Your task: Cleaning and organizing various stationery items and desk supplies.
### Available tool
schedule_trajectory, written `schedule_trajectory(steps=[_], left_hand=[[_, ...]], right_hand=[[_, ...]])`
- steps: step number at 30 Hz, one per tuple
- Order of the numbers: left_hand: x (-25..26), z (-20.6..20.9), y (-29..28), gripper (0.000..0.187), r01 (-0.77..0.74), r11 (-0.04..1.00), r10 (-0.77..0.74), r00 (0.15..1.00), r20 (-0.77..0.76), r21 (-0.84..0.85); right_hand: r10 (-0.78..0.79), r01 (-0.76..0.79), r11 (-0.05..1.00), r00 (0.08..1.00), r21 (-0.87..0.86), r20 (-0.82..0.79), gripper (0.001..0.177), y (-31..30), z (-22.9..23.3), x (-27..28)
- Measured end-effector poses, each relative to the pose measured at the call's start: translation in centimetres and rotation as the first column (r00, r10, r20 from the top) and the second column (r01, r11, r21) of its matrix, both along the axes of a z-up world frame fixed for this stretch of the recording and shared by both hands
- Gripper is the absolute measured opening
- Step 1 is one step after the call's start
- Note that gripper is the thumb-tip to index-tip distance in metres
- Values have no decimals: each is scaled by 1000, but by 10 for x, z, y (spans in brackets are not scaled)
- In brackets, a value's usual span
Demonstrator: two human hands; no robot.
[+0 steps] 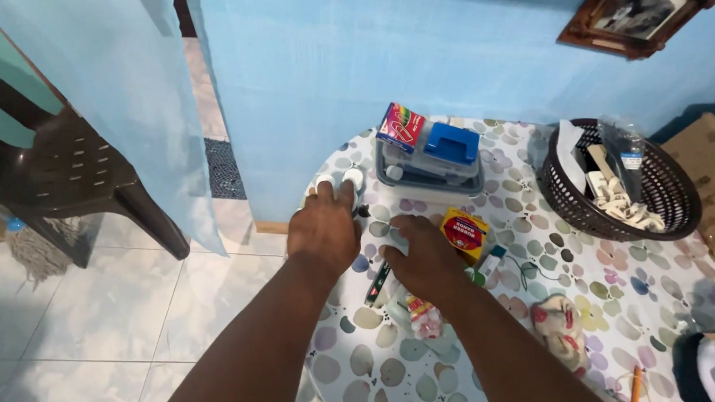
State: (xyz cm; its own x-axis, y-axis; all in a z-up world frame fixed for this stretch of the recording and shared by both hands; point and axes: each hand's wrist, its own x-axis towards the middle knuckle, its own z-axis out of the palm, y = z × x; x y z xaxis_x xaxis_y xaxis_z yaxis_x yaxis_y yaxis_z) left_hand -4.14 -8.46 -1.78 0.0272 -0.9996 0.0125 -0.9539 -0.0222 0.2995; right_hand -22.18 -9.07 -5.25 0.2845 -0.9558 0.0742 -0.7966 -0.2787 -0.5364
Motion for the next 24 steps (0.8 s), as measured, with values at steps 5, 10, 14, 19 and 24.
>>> schedule_trajectory(steps=[5,10,14,19,24], left_hand=[[-1,-5,-3,48,-2,1000,0,999,48,26],[0,-21,-9,36,54,993,-48,997,62,-106],[-2,-41,-14,22,115,980,-111,993,28,-161],[-2,-40,-7,28,148,966,-155,988,-15,-213],[1,-54,0,28,150,966,-150,989,18,-210]], right_hand=[[-90,92,992,996,90,-23,47,15,18,-6],[-61,58,998,995,-30,-75,45,11,-5,-40],[-131,130,991,988,-9,-81,45,23,-7,-57],[-197,197,980,978,-10,-74,48,47,3,-64],[-216,216,976,975,3,-61,45,75,11,-67]])
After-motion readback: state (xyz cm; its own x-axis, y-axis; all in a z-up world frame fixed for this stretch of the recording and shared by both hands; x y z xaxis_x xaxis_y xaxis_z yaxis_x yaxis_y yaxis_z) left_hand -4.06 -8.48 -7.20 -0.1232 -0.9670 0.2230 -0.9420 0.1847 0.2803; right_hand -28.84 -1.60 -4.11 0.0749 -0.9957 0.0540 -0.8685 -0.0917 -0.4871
